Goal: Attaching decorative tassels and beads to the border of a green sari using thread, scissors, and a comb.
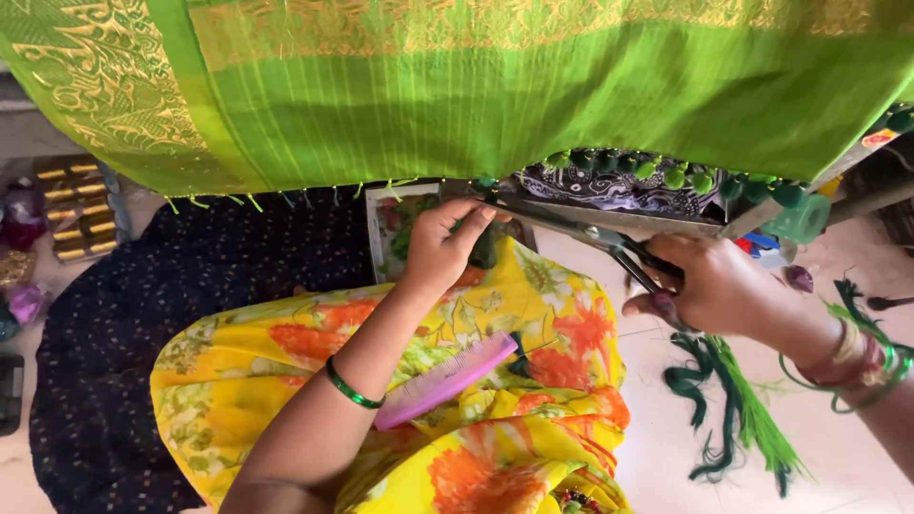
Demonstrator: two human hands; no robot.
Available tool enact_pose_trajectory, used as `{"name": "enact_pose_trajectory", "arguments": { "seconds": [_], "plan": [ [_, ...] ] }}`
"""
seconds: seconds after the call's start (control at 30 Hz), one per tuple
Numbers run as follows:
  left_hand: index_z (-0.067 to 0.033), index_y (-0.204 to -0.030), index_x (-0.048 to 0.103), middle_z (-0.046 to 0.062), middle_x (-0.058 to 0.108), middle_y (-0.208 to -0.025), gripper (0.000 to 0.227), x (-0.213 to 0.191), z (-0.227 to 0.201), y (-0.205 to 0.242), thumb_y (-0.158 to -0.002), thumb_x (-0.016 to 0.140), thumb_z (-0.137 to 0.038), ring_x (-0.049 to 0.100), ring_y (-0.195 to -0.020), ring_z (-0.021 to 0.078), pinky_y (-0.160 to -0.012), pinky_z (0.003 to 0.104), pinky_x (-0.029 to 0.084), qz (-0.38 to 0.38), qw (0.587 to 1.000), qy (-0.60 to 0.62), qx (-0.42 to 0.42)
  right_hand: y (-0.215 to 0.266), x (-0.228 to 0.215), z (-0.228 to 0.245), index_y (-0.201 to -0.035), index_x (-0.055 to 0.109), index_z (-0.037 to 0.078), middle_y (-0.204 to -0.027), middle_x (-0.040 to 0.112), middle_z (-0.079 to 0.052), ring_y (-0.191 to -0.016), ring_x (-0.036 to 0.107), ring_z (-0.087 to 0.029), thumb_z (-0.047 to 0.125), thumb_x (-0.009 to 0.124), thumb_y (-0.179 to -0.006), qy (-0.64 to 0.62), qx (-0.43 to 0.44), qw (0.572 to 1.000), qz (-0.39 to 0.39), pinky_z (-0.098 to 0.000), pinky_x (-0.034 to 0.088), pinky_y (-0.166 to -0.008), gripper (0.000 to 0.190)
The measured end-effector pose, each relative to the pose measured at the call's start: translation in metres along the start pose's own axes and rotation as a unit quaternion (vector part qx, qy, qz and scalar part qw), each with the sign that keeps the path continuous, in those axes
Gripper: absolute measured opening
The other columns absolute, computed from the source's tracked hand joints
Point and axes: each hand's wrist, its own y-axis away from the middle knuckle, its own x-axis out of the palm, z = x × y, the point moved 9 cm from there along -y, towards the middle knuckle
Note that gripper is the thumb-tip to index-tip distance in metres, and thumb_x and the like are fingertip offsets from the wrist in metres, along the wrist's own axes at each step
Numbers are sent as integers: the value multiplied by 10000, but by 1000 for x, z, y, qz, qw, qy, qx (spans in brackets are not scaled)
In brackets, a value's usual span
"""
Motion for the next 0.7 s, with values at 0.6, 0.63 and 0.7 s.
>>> {"name": "enact_pose_trajectory", "arguments": {
  "seconds": [0.6,0.63,0.7],
  "plan": [
    [-29,-1023,789,35,807,-916,159,-11,12,4,-990,679,-139,675,-832,99,-787,272,521,-55,996,-16,-72,-21,13,15,-816,626,0,-658,614,-199,-569,564,-385,322,829,-788,34,-67,997,16,-425,485,-540,382],
    [-27,-1025,781,41,805,-935,167,-15,15,6,-996,669,-148,699,-868,102,-826,273,537,-56,997,-11,-61,-19,16,6,-806,618,-1,-628,609,-198,-531,554,-381,349,863,-760,34,-32,998,37,-431,482,-516,430],
    [-24,-1027,773,47,804,-953,177,-27,17,12,-1003,659,-157,724,-904,105,-864,274,553,-60,997,-6,-47,-12,24,-10,-797,612,-2,-598,605,-196,-492,543,-377,376,899,-731,35,0,998,57,-438,478,-493,479]
  ]
}}
